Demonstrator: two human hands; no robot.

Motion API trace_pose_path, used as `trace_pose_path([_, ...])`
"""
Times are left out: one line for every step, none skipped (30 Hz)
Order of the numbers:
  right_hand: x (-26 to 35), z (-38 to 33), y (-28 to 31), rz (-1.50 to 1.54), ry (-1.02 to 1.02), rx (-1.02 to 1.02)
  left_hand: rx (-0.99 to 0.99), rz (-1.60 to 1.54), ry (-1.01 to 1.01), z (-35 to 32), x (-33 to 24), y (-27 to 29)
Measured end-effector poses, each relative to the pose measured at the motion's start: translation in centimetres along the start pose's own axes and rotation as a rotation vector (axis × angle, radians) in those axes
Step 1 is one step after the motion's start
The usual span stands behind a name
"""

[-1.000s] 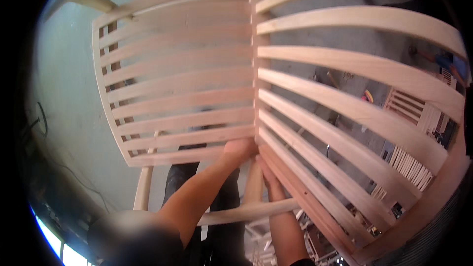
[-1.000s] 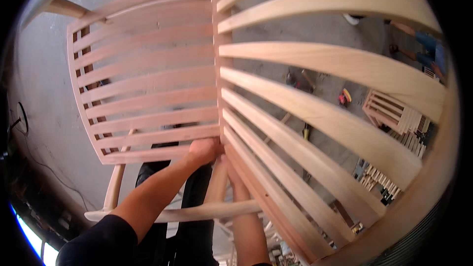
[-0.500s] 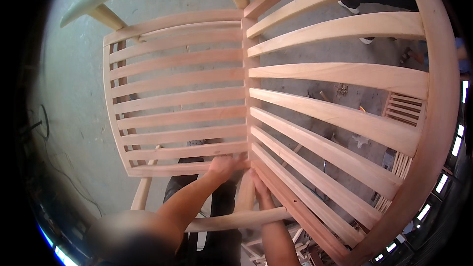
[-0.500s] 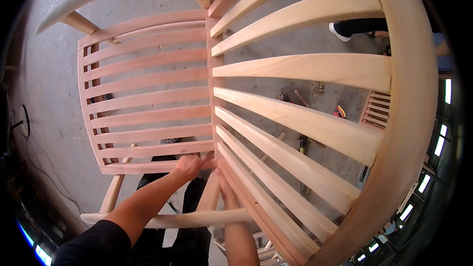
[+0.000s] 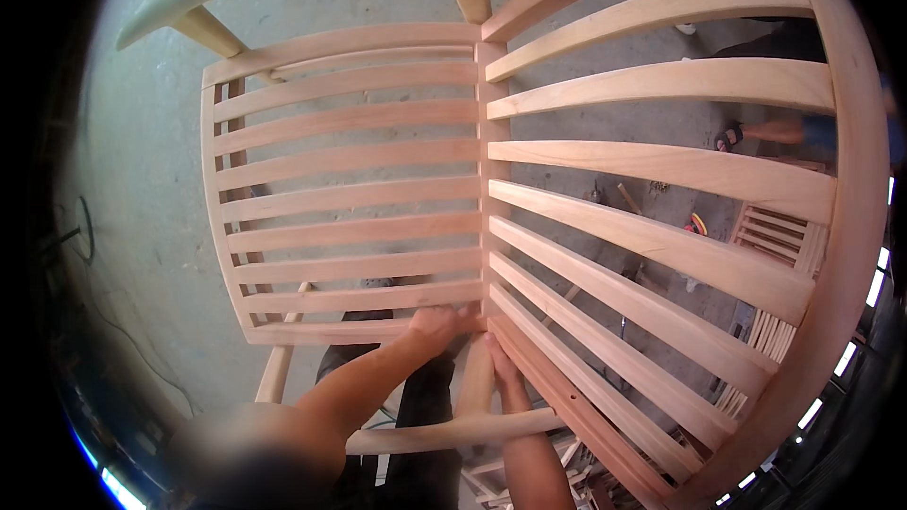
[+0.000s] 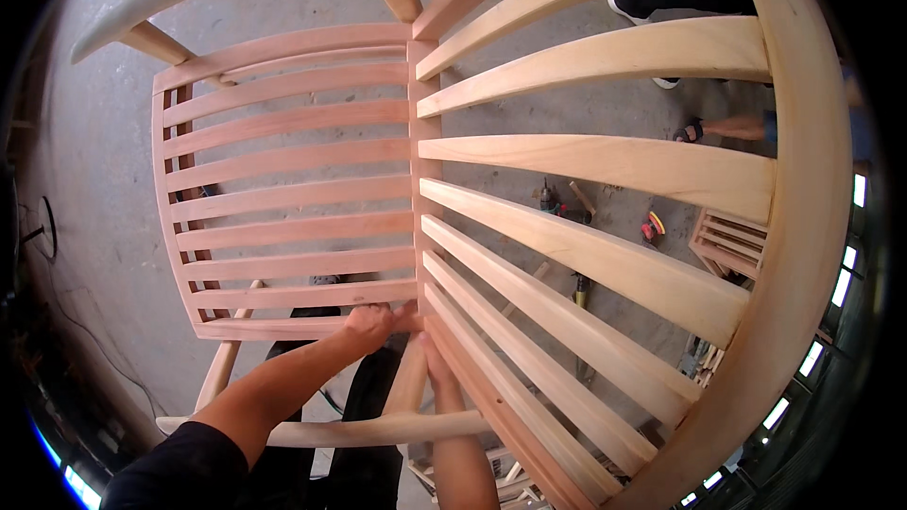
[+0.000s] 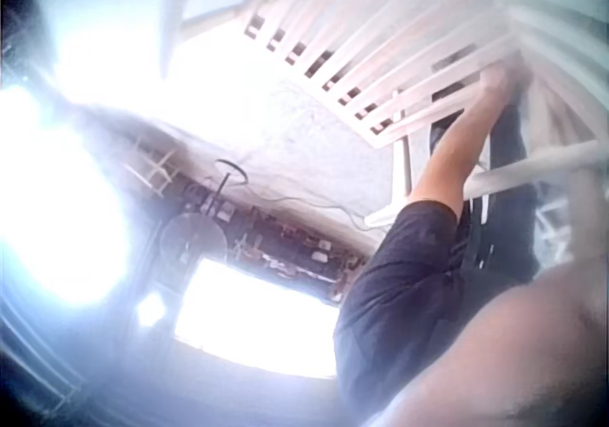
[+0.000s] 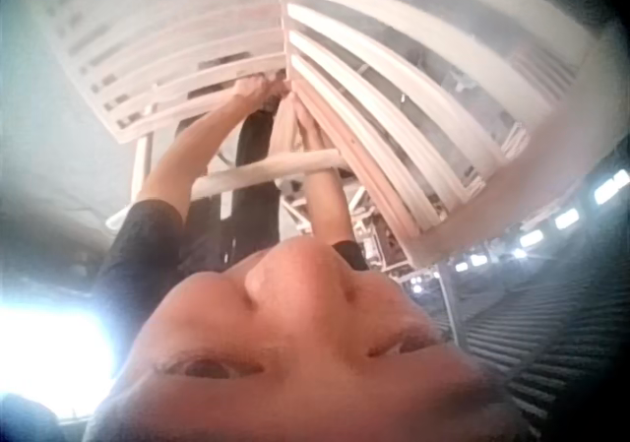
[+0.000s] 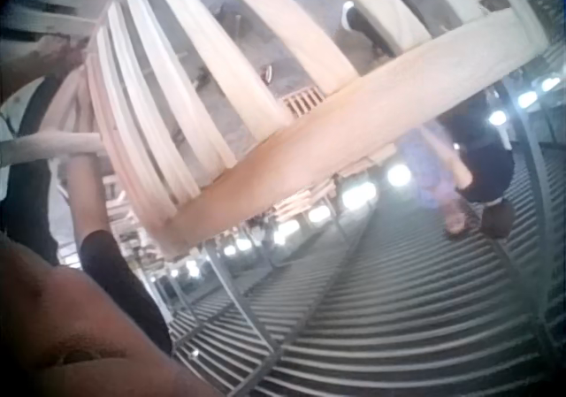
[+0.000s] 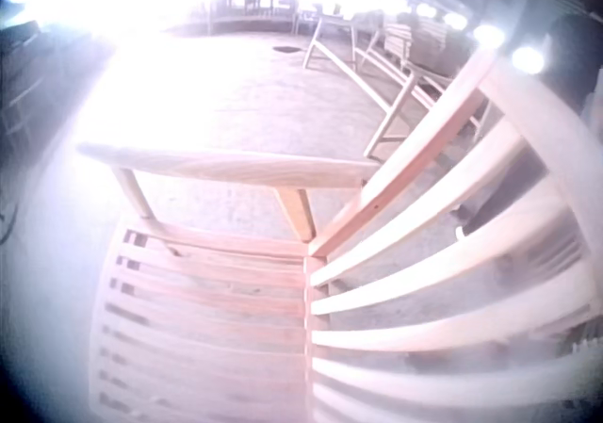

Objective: The person assembles a wooden chair by first attaching the backrest to the seat frame with assistance from a coworker. They then reposition the chair and use a power drill to secure the components with screws.

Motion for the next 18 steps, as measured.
trace_pose_path([0.3,0.2,0.0,0.001,0.023,0.019,0.100,-0.039,0.025,0.3,0.2,-0.4])
trace_pose_path([0.7,0.2,-0.2,0.001,0.041,0.039,0.203,-0.080,0.051,0.6,0.3,0.4])
trace_pose_path([1.1,0.1,-0.2,0.031,0.036,0.046,0.307,-0.120,0.076,0.7,0.3,0.7])
trace_pose_path([1.3,0.0,-0.3,0.062,0.032,0.051,0.291,-0.146,0.070,0.6,0.3,0.7])
trace_pose_path([1.5,0.1,-0.4,0.095,0.032,0.056,0.271,-0.168,0.061,0.5,0.4,0.9])
trace_pose_path([1.6,0.1,-0.5,0.077,0.017,0.040,0.252,-0.190,0.052,0.3,0.5,1.0])
trace_pose_path([1.7,0.1,-0.6,0.059,0.002,0.023,0.215,-0.194,0.056,0.3,0.8,0.4])
trace_pose_path([1.5,0.0,-0.3,0.044,-0.015,0.007,0.180,-0.197,0.062,0.3,0.9,0.1])
trace_pose_path([1.2,0.0,-0.2,0.050,-0.008,0.003,0.145,-0.200,0.067,0.3,1.0,-0.3])
trace_pose_path([1.0,0.1,-0.2,0.055,-0.001,-0.001,0.157,-0.206,0.073,0.4,1.0,-0.8])
trace_pose_path([1.0,0.1,-0.3,0.058,0.005,-0.006,0.168,-0.214,0.078,0.4,0.9,-0.4])
trace_pose_path([1.0,0.1,-0.2,0.029,-0.005,-0.022,0.180,-0.222,0.084,0.4,0.8,-0.1])
trace_pose_path([1.1,0.0,-0.1,-0.001,-0.015,-0.038,0.171,-0.217,0.080,0.5,0.7,0.0])
trace_pose_path([1.4,-0.1,-0.2,-0.030,-0.027,-0.050,0.163,-0.213,0.082,0.5,0.7,0.1])
trace_pose_path([1.6,-0.2,-0.5,-0.024,-0.050,-0.058,0.154,-0.208,0.083,0.4,0.7,0.0])
trace_pose_path([1.8,-0.2,-0.7,-0.018,-0.072,-0.065,0.148,-0.202,0.088,0.4,0.7,-0.4])
trace_pose_path([1.7,-0.2,-0.8,-0.013,-0.092,-0.072,0.138,-0.197,0.092,0.6,0.8,-0.6])
trace_pose_path([1.6,-0.2,-0.8,-0.045,-0.079,-0.074,0.128,-0.191,0.096,0.8,0.8,-0.8])
Point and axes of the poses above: each hand's wrist, its own z-axis towards the middle knuckle, its own y-axis out of the back of the hand, x = y × z, the point moved 3 cm from there along z, towards the middle knuckle, and after that the axes turned 4 degrees about z, right-handed, at the moved point
